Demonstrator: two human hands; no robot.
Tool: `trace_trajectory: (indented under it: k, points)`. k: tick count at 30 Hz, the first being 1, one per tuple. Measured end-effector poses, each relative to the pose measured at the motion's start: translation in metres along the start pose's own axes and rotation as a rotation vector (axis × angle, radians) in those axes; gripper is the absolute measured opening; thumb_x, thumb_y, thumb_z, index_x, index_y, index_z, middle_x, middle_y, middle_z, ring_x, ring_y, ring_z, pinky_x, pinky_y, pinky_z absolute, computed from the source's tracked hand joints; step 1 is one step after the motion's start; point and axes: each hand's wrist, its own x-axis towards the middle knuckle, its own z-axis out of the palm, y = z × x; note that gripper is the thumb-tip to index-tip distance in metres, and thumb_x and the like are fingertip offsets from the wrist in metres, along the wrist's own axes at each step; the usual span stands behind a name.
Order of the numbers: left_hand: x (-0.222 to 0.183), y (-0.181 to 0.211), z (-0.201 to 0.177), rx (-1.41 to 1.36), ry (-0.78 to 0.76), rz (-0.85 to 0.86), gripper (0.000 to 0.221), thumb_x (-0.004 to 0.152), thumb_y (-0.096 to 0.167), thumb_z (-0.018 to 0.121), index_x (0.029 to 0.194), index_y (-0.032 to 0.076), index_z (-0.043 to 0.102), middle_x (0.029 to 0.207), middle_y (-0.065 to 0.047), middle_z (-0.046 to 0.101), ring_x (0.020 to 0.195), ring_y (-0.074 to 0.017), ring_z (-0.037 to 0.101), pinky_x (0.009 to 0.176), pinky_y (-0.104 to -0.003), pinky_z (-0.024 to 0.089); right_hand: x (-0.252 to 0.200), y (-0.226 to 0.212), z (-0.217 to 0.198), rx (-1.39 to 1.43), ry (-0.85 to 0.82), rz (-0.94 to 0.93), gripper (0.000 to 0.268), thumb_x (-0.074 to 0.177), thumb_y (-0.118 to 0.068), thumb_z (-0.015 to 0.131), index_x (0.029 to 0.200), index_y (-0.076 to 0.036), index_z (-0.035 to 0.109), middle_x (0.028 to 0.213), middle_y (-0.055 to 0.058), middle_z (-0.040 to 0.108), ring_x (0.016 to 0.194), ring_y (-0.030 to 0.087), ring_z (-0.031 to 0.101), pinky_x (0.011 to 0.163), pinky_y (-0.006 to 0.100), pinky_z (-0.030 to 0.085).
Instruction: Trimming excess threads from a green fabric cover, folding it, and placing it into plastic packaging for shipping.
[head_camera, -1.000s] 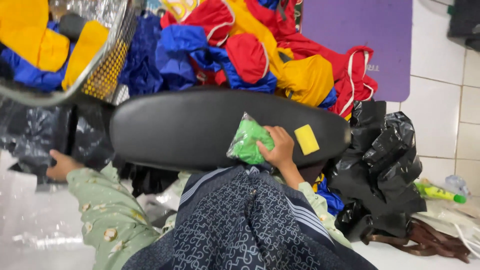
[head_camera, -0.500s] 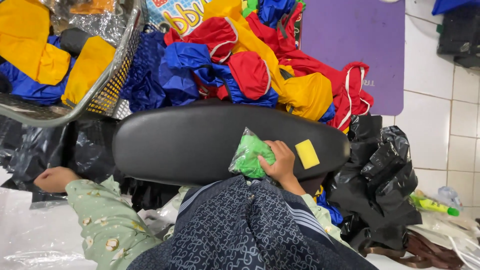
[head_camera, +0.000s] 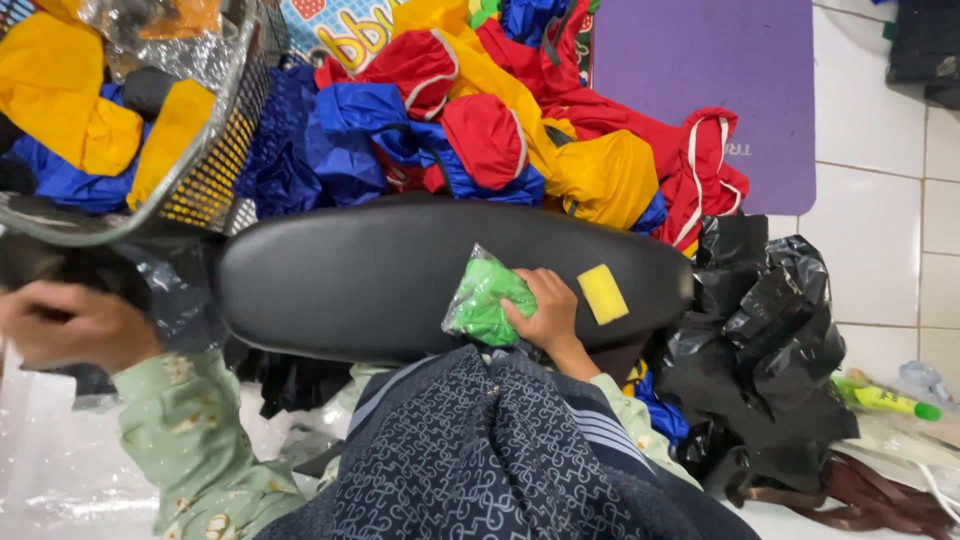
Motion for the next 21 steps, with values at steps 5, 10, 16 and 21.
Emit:
trace_trajectory:
  k: [5,10,16,21]
  points:
    - [-0.03,0.142,-0.051,0.228,-1.237,0.537,0.029,0.075,0.058,0.061,0.068,0.032,0.072,0.07,0.009,0.066,0.061,-0.016,0.066,0.049,-0.028,0.045,-0.005,0.004,0.0,-0.007,-0.013,0.011,0.04,0.092,-0.043,0.065,0.114,-0.01,0.073,0.094,0.004,0.071,0.083,0.023,0.067,0.065,0.035,0.051]
    - [-0.042,0.273,-0.104,-0.841,-0.687,0.958,0.011,0.096,0.013,0.07,0.09,0.014,0.061,0.126,-0.006,0.075,0.068,-0.0196,0.062,0.076,-0.031,0.058,-0.001,-0.025,-0.052,0.113,-0.294,0.244,0.055,0.091,-0.04,0.07,0.128,-0.001,0.066,0.099,0.023,0.069,0.095,0.043,0.068,0.084,0.049,0.054]
    - [-0.105,0.247,-0.139,-0.749,-1.05,0.91,0.019,0.096,0.019,0.067,0.112,0.017,0.059,0.135,-0.006,0.066,0.086,-0.02,0.068,0.078,-0.032,0.057,-0.029,-0.052,-0.111,0.134,-0.538,0.574,0.059,0.088,-0.047,0.074,0.123,0.0,0.07,0.1,0.027,0.073,0.099,0.046,0.07,0.086,0.051,0.056]
    - [-0.097,0.217,-0.137,-0.653,-1.259,0.8,0.074,0.074,0.033,0.085,0.141,0.019,0.057,0.146,-0.01,0.059,0.11,-0.028,0.067,0.092,-0.042,0.053,-0.05,-0.029,-0.116,0.083,-0.485,0.738,0.056,0.088,-0.055,0.075,0.118,-0.008,0.072,0.094,0.017,0.074,0.094,0.035,0.073,0.082,0.045,0.057]
